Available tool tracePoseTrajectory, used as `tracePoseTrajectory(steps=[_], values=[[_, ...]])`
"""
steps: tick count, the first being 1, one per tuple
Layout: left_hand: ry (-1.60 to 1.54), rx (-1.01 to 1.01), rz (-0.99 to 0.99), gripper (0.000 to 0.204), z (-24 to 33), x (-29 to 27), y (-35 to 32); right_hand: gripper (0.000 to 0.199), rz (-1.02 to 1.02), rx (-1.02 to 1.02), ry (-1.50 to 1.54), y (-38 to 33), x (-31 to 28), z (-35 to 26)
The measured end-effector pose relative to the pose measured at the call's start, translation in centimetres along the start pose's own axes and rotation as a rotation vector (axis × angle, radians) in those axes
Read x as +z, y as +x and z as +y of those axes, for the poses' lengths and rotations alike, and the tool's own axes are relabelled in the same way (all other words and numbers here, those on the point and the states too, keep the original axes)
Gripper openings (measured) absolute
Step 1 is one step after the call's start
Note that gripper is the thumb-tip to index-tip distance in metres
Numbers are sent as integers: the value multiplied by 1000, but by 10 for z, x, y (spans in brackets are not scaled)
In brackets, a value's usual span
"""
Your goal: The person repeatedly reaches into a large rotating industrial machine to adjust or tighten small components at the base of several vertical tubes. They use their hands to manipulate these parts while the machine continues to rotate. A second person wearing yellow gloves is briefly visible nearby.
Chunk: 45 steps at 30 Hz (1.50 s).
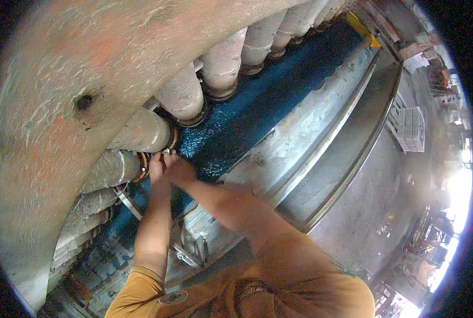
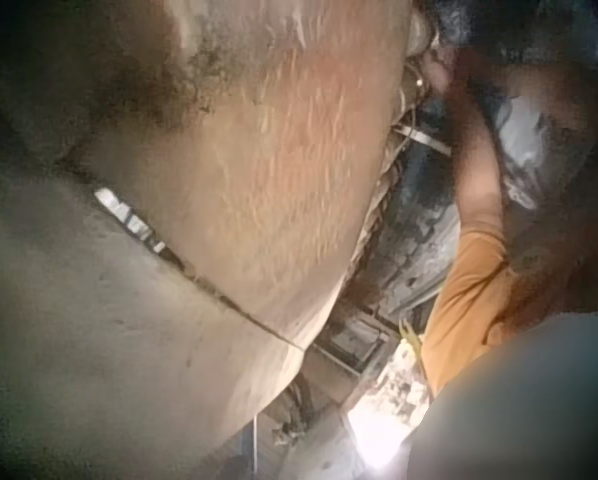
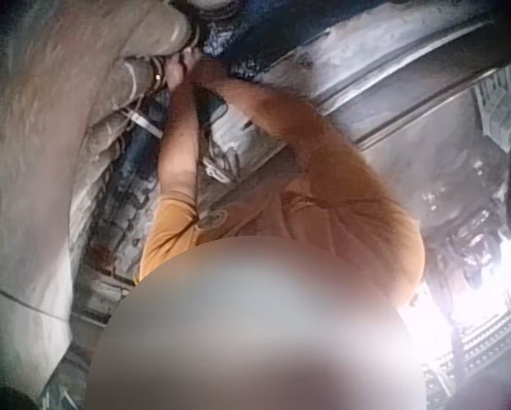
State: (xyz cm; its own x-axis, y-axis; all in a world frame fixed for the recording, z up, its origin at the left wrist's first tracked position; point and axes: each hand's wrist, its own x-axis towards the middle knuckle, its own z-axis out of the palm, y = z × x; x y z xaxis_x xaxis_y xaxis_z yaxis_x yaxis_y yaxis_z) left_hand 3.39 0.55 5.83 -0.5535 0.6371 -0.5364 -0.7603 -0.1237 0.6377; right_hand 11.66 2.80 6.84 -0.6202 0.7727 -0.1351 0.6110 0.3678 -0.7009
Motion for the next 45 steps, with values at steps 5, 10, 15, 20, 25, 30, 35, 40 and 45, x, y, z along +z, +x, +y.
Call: tracePoseTrajectory(steps=[5,10,15,20,25,30,35,40,45], values=[[-36,50,-13,21,5,-4,-4,24,-123,-163,-1,-9,-6,1],[-138,58,-192,21,5,-17,0,26,-306,-363,143,10,-42,32],[-119,-7,81,20,11,13,-14,22,-444,-526,242,51,-63,35],[-106,1,-4,21,11,3,-12,14,-21,-789,-200,50,-65,26],[-134,12,5,23,10,6,-13,25,81,-808,-196,49,-68,19],[-132,-1,21,24,9,5,-12,30,-95,-603,-219,67,-52,21],[-109,2,10,25,7,-4,-9,35,-127,-527,-165,59,-58,8],[26,125,-39,28,7,-2,-5,32,181,-97,51,15,-9,-17],[145,125,-34,16,8,-5,-7,29,219,222,221,2,-7,-37]])
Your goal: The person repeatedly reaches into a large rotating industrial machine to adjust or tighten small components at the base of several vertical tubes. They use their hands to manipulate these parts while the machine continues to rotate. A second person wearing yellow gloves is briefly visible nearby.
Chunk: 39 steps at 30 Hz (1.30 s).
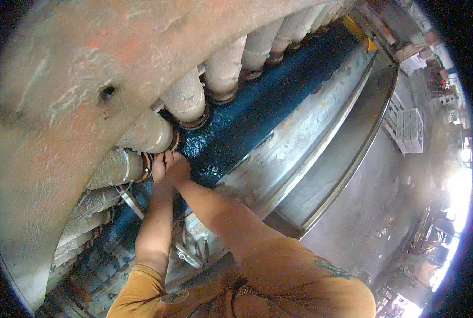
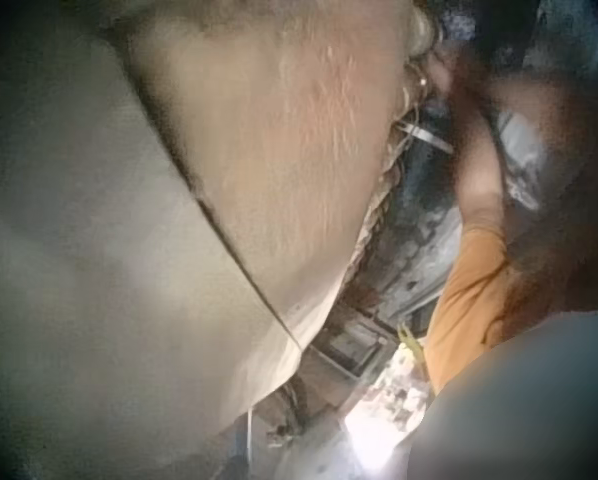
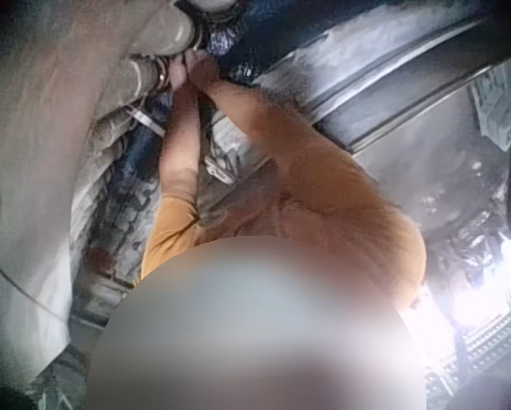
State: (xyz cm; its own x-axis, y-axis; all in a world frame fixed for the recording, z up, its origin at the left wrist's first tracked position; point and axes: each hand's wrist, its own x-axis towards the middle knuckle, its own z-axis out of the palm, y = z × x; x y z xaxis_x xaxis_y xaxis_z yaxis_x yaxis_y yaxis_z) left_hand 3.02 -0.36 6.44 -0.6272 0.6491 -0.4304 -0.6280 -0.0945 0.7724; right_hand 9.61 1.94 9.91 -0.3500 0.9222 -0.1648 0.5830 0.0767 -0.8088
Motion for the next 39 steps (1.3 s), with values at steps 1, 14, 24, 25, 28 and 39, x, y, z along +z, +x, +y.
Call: tracePoseTrajectory(steps=[1,14,24,25,28,39], values=[[10,14,2,19,-1,-1,5,28,-33,-177,-60,5,0,12],[-296,-125,50,26,4,6,-5,32,-678,-782,-270,94,-36,31],[-199,-101,33,15,4,1,-4,29,-406,-921,-351,74,-13,44],[-170,-80,30,14,3,0,-3,26,-273,-725,-325,53,-7,41],[11,-10,2,18,3,4,3,20,47,-173,-137,10,16,14],[-534,-97,-192,28,-8,-9,0,41,-376,-359,74,45,-49,35]])
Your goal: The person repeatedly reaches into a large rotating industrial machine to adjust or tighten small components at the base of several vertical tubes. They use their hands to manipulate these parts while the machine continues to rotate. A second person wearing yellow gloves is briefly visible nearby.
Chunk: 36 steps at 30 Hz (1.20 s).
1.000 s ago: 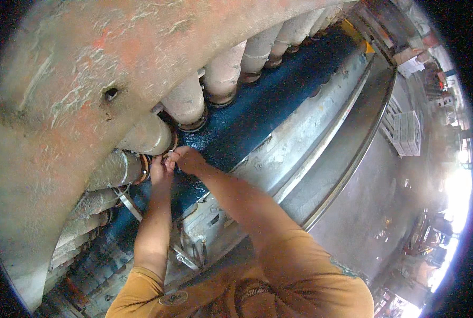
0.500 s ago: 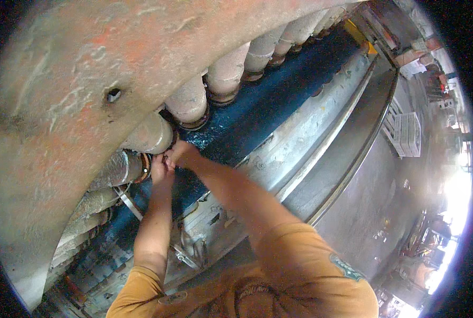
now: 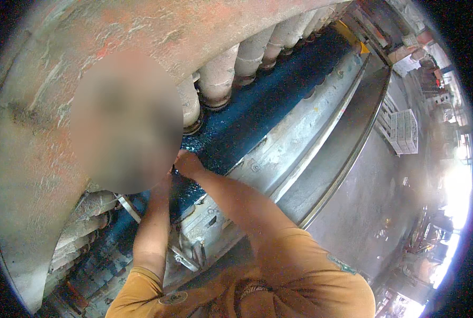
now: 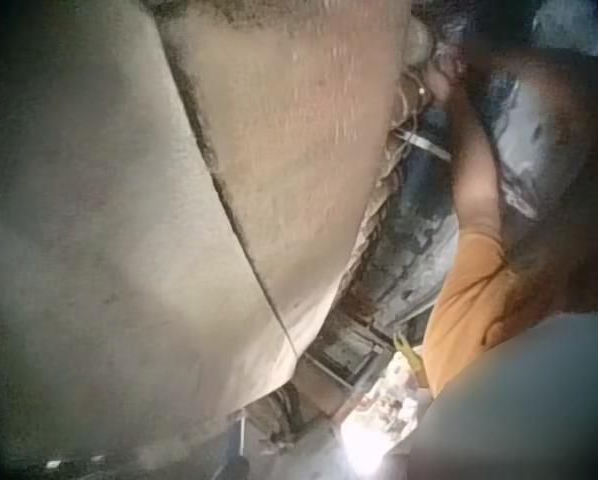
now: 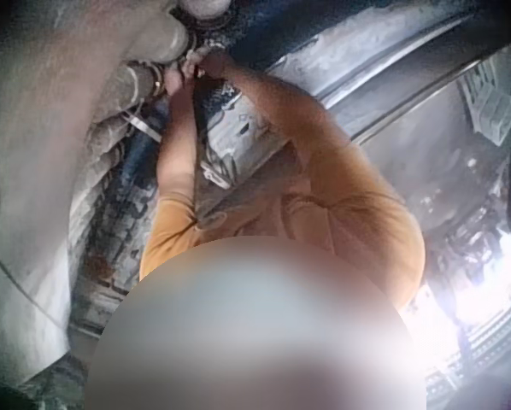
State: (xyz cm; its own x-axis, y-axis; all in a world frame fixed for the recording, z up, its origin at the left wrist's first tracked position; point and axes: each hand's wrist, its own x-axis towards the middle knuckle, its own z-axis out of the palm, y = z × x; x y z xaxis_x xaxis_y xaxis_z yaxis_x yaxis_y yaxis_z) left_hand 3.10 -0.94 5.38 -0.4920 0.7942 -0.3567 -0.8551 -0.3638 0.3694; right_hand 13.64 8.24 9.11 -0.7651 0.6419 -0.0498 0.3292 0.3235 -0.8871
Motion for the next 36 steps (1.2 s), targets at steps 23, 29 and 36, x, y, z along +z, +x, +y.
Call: tracePoseTrajectory(steps=[23,29,36], values=[[639,114,164,23,-4,12,7,13,326,286,92,-7,61,-14],[239,-3,176,31,7,1,1,16,89,-341,-276,7,20,12],[212,-12,185,34,-4,17,2,31,-430,-391,-464,59,5,39]])
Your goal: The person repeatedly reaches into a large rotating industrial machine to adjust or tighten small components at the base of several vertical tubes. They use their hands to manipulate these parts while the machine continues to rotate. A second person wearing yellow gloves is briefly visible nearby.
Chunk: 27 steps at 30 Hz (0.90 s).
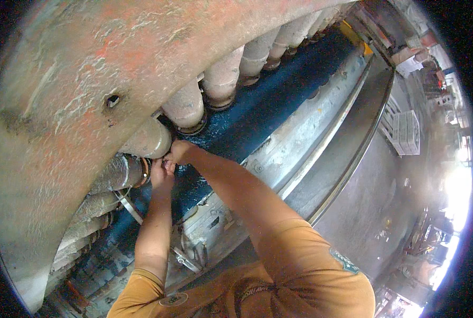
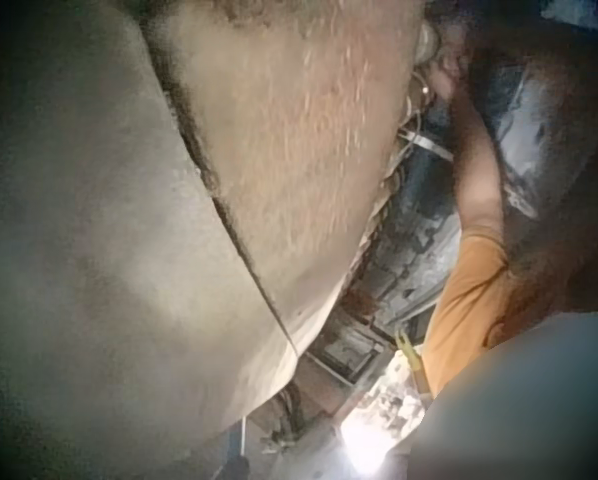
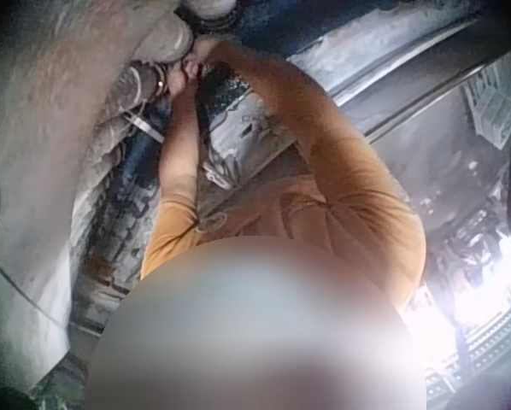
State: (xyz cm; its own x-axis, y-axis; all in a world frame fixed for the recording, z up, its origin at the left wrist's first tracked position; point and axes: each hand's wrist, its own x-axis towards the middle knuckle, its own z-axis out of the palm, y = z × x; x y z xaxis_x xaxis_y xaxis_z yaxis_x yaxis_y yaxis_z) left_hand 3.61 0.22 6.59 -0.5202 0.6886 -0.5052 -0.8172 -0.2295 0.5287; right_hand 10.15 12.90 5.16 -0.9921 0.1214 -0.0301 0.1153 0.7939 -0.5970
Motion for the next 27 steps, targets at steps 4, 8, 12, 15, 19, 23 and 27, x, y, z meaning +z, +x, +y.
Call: tracePoseTrajectory(steps=[4,8,12,15,19,23,27], values=[[5,37,-72,31,2,-18,6,28,208,114,100,-10,-1,-34],[455,207,-42,27,3,-35,15,29,761,775,688,-3,36,-111],[404,191,-71,28,2,-16,10,41,731,809,687,-12,26,-108],[10,50,-91,32,7,-24,7,37,466,706,569,-34,-14,-102],[27,13,-88,27,3,-10,6,31,394,240,367,-36,-9,-52],[22,15,23,26,2,-19,7,27,65,-122,-4,-12,-26,-32],[19,3,101,27,2,-1,-2,34,-25,111,131,-3,-21,-23]])
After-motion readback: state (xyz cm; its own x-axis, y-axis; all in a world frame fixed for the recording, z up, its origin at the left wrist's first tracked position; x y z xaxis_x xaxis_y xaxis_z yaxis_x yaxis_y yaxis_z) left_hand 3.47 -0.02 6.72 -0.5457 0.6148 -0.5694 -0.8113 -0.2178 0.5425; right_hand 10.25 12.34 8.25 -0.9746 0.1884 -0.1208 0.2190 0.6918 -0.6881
